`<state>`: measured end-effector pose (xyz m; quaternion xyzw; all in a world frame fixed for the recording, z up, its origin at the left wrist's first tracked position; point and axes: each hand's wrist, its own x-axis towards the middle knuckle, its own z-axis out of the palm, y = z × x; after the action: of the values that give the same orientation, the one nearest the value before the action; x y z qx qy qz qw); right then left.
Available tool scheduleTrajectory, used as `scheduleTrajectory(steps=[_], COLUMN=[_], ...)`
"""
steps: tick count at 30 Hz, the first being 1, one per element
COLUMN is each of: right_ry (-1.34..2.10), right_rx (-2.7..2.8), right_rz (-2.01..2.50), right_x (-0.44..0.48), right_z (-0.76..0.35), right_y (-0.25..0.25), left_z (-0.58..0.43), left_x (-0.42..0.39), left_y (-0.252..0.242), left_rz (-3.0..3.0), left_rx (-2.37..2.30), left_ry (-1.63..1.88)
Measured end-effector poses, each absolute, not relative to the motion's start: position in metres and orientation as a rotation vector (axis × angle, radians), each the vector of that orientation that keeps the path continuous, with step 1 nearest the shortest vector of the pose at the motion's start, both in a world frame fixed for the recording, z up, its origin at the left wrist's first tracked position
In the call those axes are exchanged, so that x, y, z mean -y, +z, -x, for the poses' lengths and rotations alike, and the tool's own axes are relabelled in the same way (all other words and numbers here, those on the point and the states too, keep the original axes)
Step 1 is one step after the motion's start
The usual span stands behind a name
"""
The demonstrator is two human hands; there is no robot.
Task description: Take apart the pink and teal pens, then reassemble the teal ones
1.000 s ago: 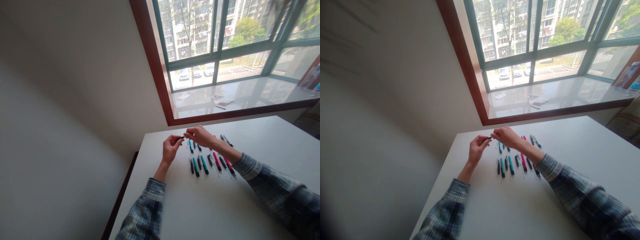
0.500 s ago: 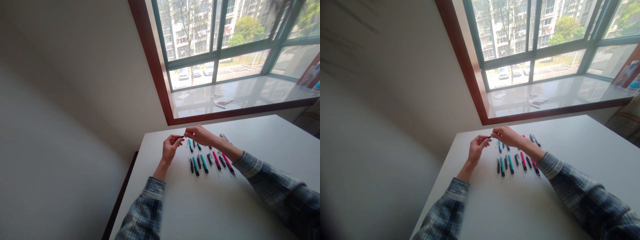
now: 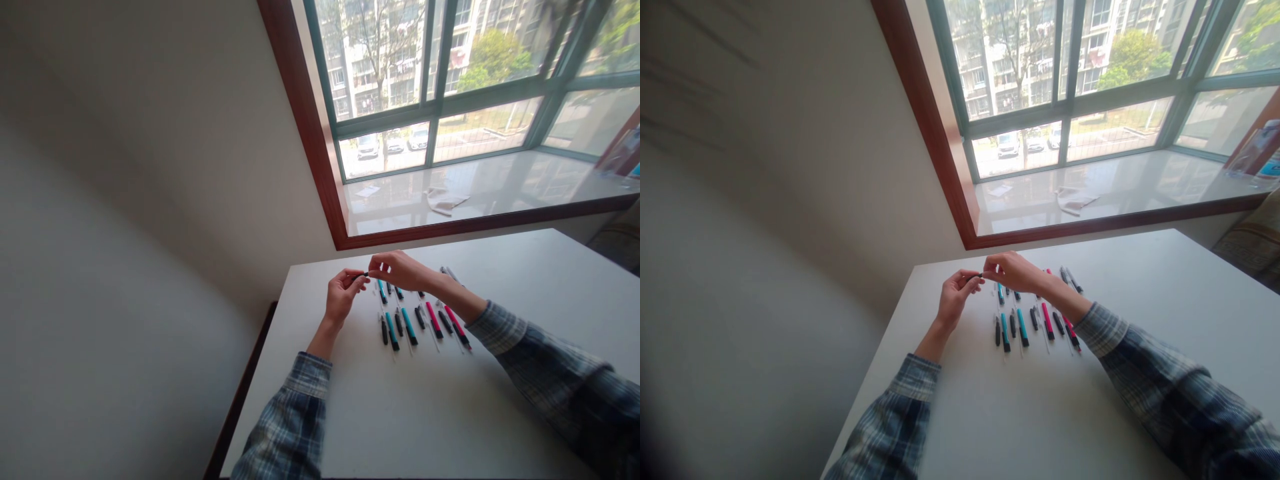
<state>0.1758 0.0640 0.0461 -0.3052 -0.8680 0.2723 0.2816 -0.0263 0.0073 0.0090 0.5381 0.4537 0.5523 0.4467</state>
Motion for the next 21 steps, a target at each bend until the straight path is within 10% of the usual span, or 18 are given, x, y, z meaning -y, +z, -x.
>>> scheduleTrajectory(steps=[21], right_ry=[0.883], right_rx=[2.338], right_rz=[0.944], right_x=[-0.059], right_z=[-0.164], right_y=[0.039], left_z=[0.028], left_x=[-0.011], left_y=[-0.003], left_rz=[-1.111], left_rx=[-0.985], left_ry=[1.397])
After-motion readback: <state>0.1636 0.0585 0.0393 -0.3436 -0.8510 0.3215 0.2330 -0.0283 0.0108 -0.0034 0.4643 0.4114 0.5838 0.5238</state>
